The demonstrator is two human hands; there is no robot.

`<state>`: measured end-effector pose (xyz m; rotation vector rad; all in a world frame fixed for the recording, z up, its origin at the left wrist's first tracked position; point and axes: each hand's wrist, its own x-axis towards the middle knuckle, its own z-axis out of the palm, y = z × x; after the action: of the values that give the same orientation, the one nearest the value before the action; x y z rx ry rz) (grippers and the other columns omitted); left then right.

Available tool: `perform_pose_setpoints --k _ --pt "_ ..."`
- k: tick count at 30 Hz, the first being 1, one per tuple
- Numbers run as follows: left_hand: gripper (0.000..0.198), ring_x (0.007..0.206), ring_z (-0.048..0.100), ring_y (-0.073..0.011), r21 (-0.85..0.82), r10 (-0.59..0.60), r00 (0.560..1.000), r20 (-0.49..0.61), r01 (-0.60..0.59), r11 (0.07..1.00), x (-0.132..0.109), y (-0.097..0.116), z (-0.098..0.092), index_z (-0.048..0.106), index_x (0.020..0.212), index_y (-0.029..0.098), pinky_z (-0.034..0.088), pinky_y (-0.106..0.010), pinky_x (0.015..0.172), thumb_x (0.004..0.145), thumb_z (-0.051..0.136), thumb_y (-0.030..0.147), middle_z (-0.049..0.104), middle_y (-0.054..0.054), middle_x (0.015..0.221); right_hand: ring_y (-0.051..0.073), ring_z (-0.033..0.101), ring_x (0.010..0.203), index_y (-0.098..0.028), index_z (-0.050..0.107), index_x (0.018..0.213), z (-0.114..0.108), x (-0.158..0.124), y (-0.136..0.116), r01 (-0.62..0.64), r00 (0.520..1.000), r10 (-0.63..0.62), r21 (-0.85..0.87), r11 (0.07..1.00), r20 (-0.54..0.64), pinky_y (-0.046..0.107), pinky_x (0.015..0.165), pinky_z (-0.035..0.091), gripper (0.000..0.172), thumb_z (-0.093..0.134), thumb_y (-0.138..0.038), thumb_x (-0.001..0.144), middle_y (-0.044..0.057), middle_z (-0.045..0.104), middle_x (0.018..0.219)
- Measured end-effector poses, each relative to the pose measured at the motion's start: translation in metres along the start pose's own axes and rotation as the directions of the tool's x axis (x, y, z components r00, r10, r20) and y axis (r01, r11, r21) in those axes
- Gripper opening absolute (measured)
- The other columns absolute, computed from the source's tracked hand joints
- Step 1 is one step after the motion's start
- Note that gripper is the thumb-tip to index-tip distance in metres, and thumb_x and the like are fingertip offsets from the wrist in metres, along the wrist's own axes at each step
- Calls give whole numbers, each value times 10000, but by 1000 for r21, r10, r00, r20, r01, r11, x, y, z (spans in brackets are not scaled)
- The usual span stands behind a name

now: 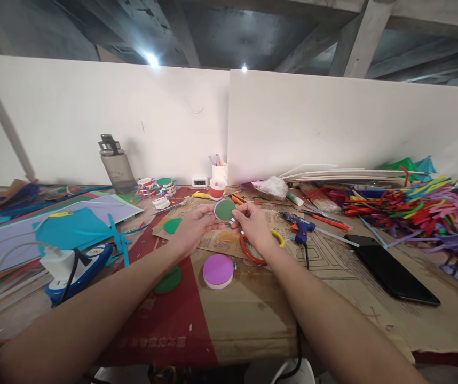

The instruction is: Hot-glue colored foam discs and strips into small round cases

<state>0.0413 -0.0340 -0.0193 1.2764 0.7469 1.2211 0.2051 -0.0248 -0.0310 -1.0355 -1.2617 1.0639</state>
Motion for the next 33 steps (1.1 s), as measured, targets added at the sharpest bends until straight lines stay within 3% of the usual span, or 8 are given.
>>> perform_pose_setpoints --k 13,16,20,29,33 --pt "99 745 663 -156 169 45 999 -10 -43 985 4 -8 -7 696 855 179 548 -283 713 782 676 243 722 -43 912 126 532 472 -229 532 716 2 -6 -1 125 990 -138 -283 951 -28 261 447 446 242 666 -428 751 -32 589 583" --pt "95 694 630 -132 225 69 998 11 -70 972 4 -7 -9 708 839 173 522 -245 669 783 642 213 721 -35 873 127 523 517 -235 558 782 2 -6 -4 159 987 -163 -246 956 4 253 430 429 245 702 -412 694 -30 593 669" --pt "142 626 585 -115 239 65 998 14 -67 969 4 -5 -10 718 815 179 492 -223 621 800 577 179 707 -18 802 122 483 470 -231 586 700 6 -9 -9 147 986 -124 -221 964 112 259 455 414 216 669 -431 704 -46 548 557" --pt "160 627 599 -135 367 59 998 13 -60 928 2 -3 -9 737 847 199 471 -239 649 822 579 207 717 -13 811 121 450 416 -218 548 612 4 -14 -10 127 992 -126 -226 966 16 263 455 324 329 713 -494 681 -43 529 485" --pt "144 682 609 -138 321 79 995 55 -93 942 3 -5 -9 713 868 190 493 -245 675 820 604 271 714 -24 875 122 443 420 -219 530 610 4 -14 -9 127 991 -131 -244 961 0 266 458 319 328 697 -487 700 -46 515 477"
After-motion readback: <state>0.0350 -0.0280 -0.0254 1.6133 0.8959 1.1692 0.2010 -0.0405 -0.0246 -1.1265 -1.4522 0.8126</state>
